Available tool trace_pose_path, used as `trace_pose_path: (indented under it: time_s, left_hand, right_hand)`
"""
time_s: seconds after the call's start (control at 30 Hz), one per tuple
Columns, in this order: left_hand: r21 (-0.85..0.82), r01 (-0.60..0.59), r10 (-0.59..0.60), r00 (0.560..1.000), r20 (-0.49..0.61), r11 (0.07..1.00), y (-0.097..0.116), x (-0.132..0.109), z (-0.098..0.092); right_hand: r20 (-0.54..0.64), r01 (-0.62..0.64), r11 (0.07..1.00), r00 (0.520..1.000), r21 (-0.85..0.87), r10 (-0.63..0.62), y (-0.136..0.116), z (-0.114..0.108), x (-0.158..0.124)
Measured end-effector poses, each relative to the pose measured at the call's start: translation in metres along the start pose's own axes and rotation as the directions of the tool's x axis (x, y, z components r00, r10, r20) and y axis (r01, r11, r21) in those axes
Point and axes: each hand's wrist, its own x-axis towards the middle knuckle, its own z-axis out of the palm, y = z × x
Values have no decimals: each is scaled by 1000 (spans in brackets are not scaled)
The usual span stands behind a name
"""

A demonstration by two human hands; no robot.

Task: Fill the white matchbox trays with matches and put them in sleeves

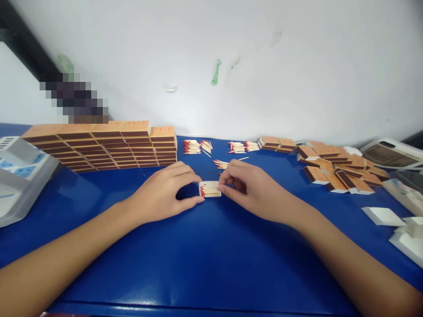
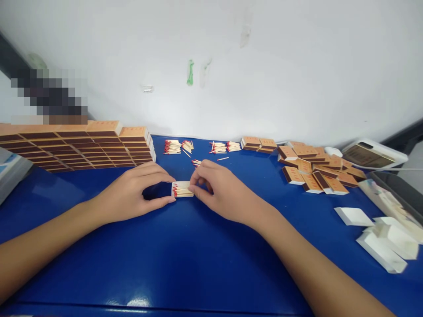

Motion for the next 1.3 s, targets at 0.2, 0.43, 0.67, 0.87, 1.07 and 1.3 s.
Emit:
trace_pose_path:
  time_s: [0.2, 0.43, 0.67, 0.87, 1.07, 1.3]
  left_hand:
    - [5, -11, 11, 1000, 1, 1000, 3, 0, 0]
    - [2, -20, 20, 1000, -10, 1000, 0, -1, 0]
    - [15, -37, 37, 999, -12, 999, 2, 0, 0]
    - [15, -20, 21, 1000, -18, 1000, 0, 0, 0]
    - [7, -28, 28, 999, -26, 1000, 1, 0, 1]
    - [-18, -17, 17, 1000, -2, 1000, 1, -1, 1]
  right_hand:
    - [-13, 14, 997, 1000, -70, -15, 3, 1, -1]
    - [-94, -140, 960, 988, -241, 121, 32, -4, 2]
    - [-75, -113, 981, 992, -157, 102, 25, -2, 2]
    - [28, 16, 996, 1000, -91, -13, 0, 4, -2]
    - [-183, -68, 989, 982, -132, 43, 21, 4, 4]
    - [-224, -136, 959, 971, -250, 79, 54, 3, 12]
